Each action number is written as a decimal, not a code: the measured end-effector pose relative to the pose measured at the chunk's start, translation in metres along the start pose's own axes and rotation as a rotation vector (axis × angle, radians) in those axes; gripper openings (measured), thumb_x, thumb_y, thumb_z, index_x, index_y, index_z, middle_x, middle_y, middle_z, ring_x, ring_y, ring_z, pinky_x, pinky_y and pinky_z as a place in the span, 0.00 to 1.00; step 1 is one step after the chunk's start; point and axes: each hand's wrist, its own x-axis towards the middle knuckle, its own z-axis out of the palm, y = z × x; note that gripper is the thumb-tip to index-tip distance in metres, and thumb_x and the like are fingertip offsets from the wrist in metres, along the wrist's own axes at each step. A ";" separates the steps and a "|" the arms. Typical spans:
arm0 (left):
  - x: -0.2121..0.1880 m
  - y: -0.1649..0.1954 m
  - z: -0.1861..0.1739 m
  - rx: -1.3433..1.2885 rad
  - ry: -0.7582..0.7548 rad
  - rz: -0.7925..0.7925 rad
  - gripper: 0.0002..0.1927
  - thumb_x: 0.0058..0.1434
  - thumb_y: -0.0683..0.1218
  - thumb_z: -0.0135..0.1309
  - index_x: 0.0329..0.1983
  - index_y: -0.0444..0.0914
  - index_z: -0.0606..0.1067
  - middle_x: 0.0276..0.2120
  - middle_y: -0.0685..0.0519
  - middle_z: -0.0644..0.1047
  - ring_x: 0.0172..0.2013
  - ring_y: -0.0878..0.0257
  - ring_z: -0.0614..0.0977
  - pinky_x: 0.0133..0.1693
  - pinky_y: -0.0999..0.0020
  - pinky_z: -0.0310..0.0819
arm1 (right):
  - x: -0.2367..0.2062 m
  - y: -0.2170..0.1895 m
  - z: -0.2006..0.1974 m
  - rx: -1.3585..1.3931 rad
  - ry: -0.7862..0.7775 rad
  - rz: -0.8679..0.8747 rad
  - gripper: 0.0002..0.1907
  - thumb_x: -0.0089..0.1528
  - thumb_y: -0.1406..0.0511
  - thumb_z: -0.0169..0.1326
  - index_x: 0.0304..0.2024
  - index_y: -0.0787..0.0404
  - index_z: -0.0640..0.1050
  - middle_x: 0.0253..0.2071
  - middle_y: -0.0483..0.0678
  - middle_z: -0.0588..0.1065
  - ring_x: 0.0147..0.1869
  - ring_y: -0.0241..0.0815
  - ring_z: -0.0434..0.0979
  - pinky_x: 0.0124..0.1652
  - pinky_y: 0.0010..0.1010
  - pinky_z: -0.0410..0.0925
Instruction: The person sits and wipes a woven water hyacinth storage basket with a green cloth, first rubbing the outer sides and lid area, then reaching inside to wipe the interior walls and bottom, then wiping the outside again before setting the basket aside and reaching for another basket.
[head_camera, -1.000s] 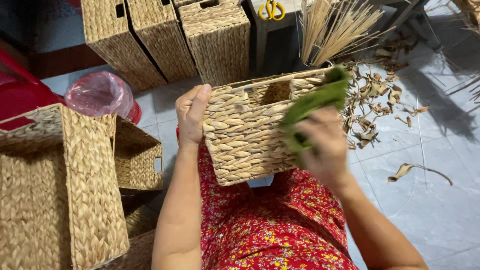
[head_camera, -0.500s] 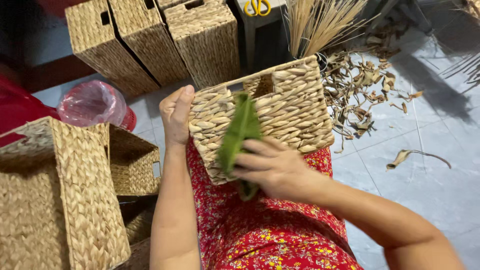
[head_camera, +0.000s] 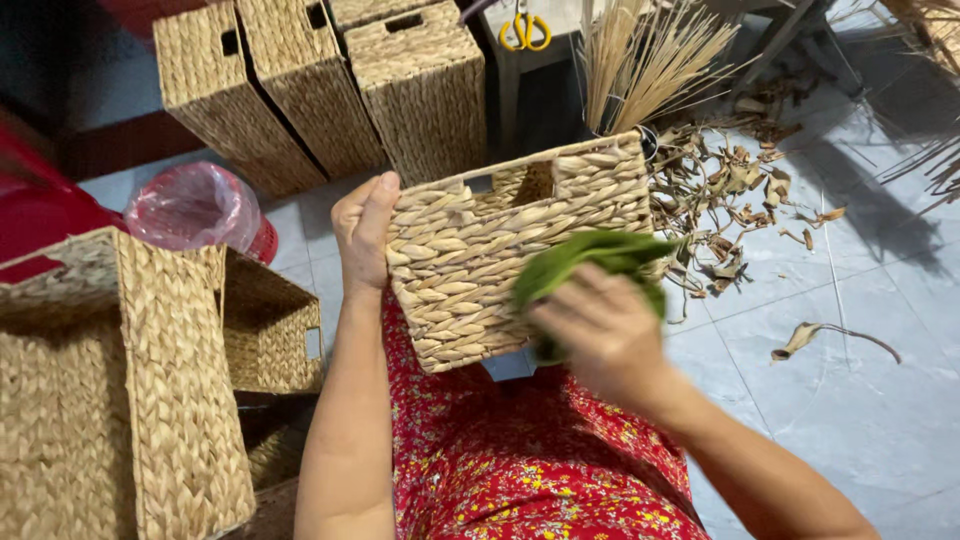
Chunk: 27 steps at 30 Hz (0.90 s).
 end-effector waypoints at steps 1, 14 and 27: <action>0.000 0.000 0.000 -0.007 -0.001 -0.011 0.20 0.72 0.50 0.53 0.23 0.41 0.66 0.24 0.65 0.65 0.27 0.76 0.62 0.29 0.74 0.55 | 0.008 -0.017 0.004 0.061 -0.028 -0.036 0.14 0.56 0.69 0.58 0.45 0.54 0.84 0.53 0.47 0.79 0.61 0.53 0.77 0.55 0.44 0.70; 0.004 -0.007 -0.014 0.067 -0.063 -0.009 0.20 0.74 0.50 0.53 0.26 0.39 0.68 0.25 0.65 0.66 0.29 0.76 0.63 0.31 0.75 0.58 | 0.010 -0.016 0.006 0.187 -0.074 -0.198 0.18 0.56 0.67 0.60 0.49 0.48 0.84 0.58 0.41 0.77 0.66 0.45 0.73 0.62 0.44 0.66; 0.004 0.069 0.039 0.941 -0.165 0.331 0.15 0.70 0.53 0.52 0.44 0.40 0.83 0.38 0.48 0.83 0.38 0.51 0.84 0.39 0.59 0.76 | -0.088 0.066 0.021 0.549 0.254 0.665 0.23 0.60 0.77 0.55 0.58 0.59 0.76 0.59 0.51 0.73 0.63 0.48 0.73 0.60 0.32 0.67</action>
